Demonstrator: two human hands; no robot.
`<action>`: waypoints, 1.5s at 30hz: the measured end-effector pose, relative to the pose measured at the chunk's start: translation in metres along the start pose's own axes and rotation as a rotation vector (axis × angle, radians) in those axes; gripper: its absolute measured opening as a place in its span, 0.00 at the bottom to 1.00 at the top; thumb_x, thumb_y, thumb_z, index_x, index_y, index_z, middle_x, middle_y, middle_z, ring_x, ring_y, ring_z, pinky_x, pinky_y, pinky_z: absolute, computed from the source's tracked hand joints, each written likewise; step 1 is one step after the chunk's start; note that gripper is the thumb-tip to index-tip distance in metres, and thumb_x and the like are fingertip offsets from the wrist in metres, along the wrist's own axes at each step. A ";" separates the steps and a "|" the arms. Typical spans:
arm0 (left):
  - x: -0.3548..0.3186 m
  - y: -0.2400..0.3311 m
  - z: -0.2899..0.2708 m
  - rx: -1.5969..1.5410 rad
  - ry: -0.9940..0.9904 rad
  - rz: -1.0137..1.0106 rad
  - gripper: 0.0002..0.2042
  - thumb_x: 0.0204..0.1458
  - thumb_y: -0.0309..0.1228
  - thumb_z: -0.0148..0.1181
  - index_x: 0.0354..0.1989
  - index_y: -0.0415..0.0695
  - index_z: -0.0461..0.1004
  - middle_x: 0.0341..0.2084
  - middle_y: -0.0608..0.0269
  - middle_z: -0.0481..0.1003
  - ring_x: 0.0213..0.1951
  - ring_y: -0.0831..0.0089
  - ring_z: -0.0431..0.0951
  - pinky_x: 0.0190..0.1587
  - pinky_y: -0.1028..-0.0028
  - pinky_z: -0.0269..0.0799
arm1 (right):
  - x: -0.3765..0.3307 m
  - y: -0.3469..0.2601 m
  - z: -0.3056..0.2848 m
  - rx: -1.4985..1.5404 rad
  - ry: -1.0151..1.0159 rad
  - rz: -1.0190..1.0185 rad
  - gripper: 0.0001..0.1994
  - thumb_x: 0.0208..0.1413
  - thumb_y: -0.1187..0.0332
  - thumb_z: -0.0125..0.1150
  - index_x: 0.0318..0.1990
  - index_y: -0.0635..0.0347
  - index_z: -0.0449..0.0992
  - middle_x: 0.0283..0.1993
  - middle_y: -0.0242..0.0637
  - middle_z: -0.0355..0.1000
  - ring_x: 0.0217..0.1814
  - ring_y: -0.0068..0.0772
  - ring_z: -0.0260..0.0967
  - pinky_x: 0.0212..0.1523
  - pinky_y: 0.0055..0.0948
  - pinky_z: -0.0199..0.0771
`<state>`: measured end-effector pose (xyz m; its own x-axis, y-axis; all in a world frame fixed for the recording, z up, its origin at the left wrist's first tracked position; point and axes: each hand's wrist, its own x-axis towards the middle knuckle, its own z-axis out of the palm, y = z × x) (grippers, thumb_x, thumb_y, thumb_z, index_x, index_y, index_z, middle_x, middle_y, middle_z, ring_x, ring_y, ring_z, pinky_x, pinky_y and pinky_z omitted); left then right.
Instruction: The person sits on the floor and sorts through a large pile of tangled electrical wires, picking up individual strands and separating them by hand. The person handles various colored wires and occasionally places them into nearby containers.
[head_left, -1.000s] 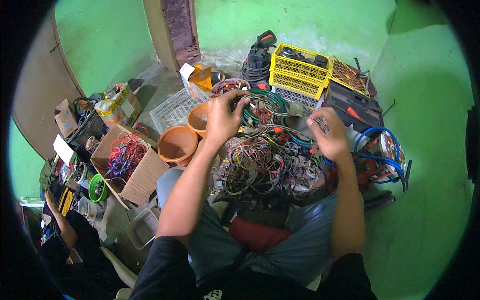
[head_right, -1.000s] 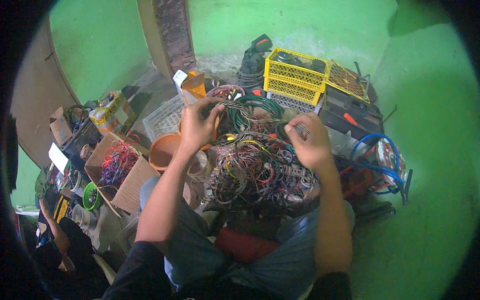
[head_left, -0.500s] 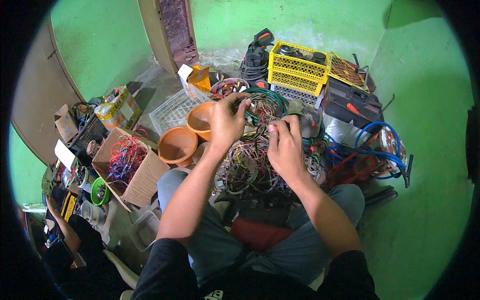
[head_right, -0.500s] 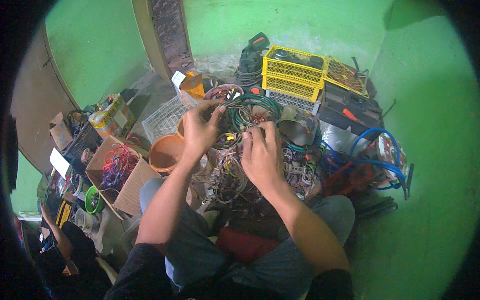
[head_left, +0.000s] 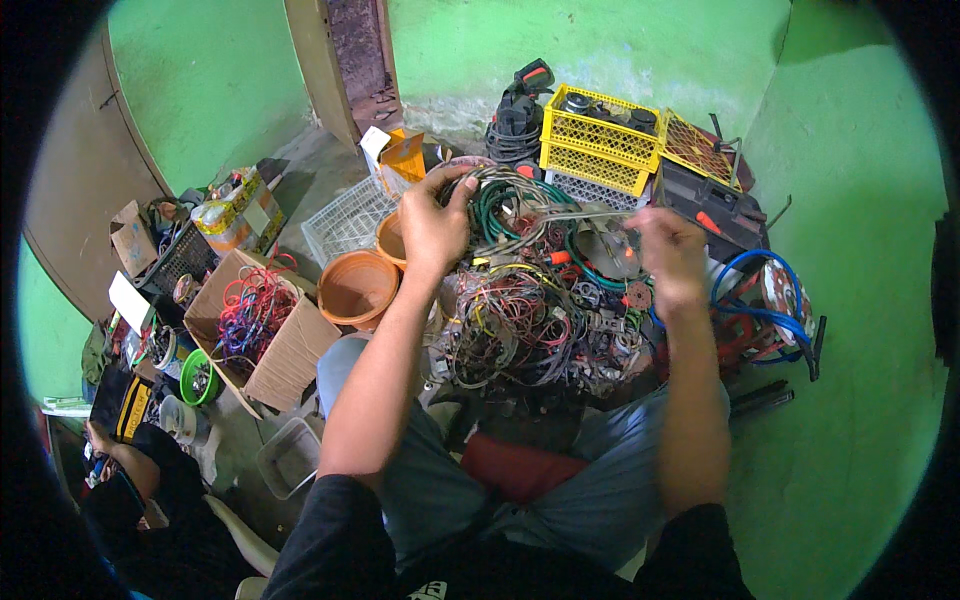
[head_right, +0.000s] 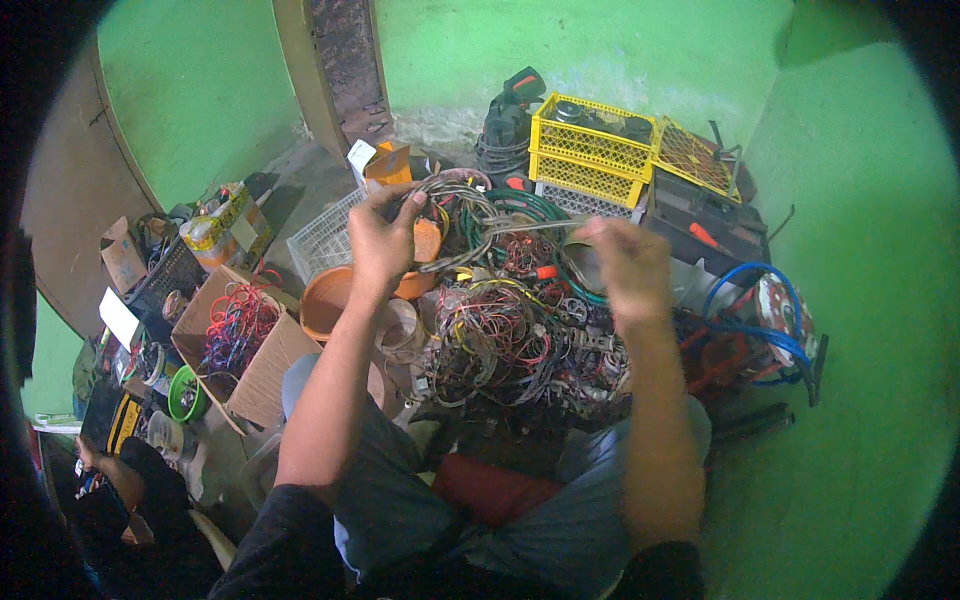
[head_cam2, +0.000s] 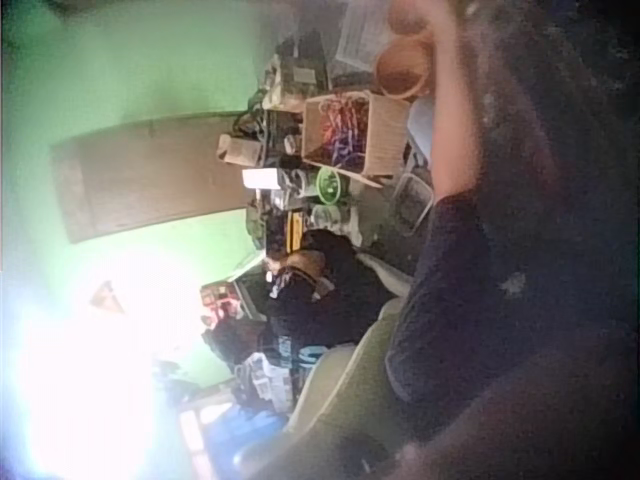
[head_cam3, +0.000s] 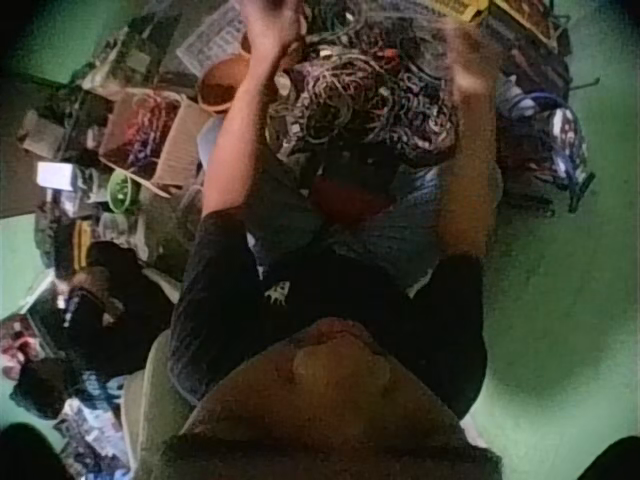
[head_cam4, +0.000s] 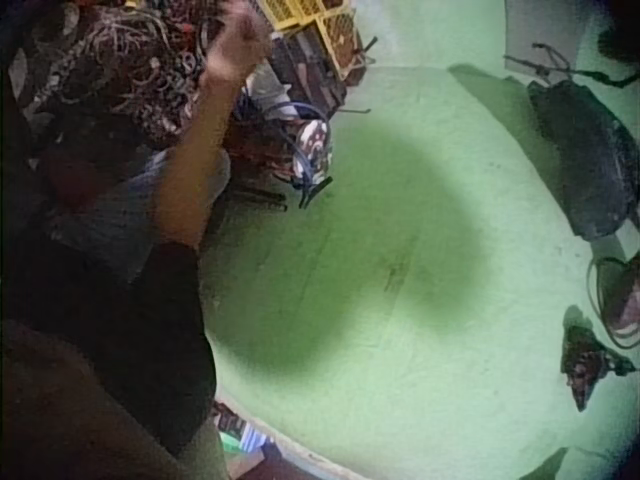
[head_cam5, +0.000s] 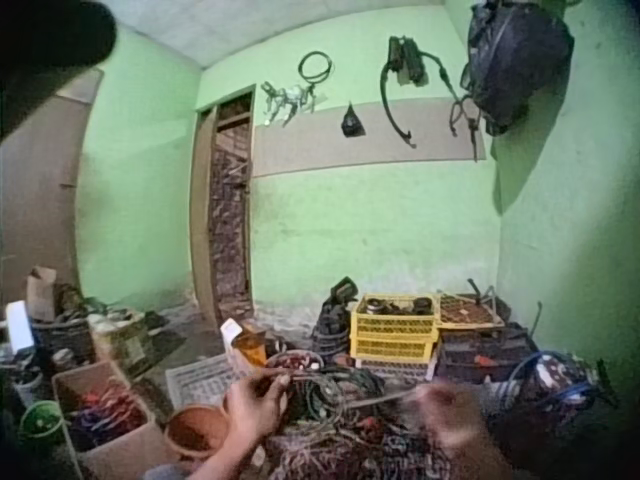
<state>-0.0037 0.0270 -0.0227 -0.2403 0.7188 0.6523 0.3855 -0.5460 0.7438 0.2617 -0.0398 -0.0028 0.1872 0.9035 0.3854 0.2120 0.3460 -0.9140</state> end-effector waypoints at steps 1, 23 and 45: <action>0.002 0.002 0.001 -0.039 0.017 -0.011 0.08 0.52 0.26 0.61 0.39 0.36 0.80 0.28 0.49 0.80 0.31 0.67 0.81 0.38 0.70 0.74 | 0.007 0.004 -0.014 0.170 0.054 -0.002 0.12 0.60 0.62 0.55 0.32 0.62 0.78 0.22 0.24 0.65 0.23 0.17 0.57 0.27 0.20 0.57; -0.021 0.031 0.014 0.200 0.007 0.014 0.10 0.52 0.32 0.63 0.40 0.41 0.81 0.31 0.52 0.81 0.34 0.67 0.82 0.41 0.71 0.73 | -0.029 0.006 0.049 -0.425 -0.053 -0.504 0.11 0.54 0.66 0.62 0.39 0.64 0.73 0.38 0.47 0.70 0.41 0.52 0.71 0.43 0.41 0.71; 0.001 0.005 0.003 -0.179 0.015 -0.149 0.10 0.55 0.25 0.60 0.42 0.33 0.78 0.33 0.56 0.80 0.36 0.74 0.78 0.43 0.76 0.72 | 0.005 0.016 -0.002 -0.814 0.307 -0.714 0.04 0.52 0.70 0.60 0.31 0.58 0.79 0.29 0.41 0.69 0.31 0.49 0.70 0.34 0.41 0.70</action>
<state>0.0011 0.0263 -0.0189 -0.2966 0.7913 0.5347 0.1807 -0.5033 0.8450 0.2681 -0.0308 -0.0152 -0.0233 0.4254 0.9047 0.9071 0.3895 -0.1598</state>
